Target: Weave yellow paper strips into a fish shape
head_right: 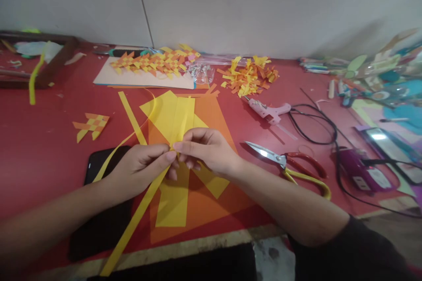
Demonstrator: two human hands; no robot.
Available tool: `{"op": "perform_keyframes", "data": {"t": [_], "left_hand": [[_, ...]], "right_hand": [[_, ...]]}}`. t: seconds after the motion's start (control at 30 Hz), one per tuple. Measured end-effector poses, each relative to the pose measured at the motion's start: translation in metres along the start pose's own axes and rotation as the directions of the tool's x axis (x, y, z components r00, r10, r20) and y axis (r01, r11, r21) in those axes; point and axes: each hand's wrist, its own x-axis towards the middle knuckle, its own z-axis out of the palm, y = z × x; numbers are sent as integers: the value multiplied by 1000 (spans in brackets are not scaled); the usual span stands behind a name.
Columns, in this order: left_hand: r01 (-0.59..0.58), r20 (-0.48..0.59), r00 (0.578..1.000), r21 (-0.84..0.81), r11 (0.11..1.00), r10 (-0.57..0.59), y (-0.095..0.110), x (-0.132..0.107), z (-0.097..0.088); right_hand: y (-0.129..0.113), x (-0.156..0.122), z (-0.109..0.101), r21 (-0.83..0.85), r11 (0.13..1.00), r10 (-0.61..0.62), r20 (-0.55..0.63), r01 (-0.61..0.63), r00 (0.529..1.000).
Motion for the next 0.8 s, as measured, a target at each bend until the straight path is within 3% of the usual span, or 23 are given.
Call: {"op": "perform_keyframes", "data": {"t": [0.17, 0.4, 0.8], "left_hand": [[-28, -25, 999, 17, 999, 29, 1, 1, 0], [53, -23, 998, -19, 998, -54, 2, 1, 1], [38, -41, 998, 15, 999, -37, -1, 1, 1]], "right_hand": [[1, 1, 2, -5, 1000, -9, -42, 9, 999], [1, 3, -3, 13, 1000, -16, -141, 18, 990], [5, 2, -1, -48, 997, -59, -25, 58, 998]]}}
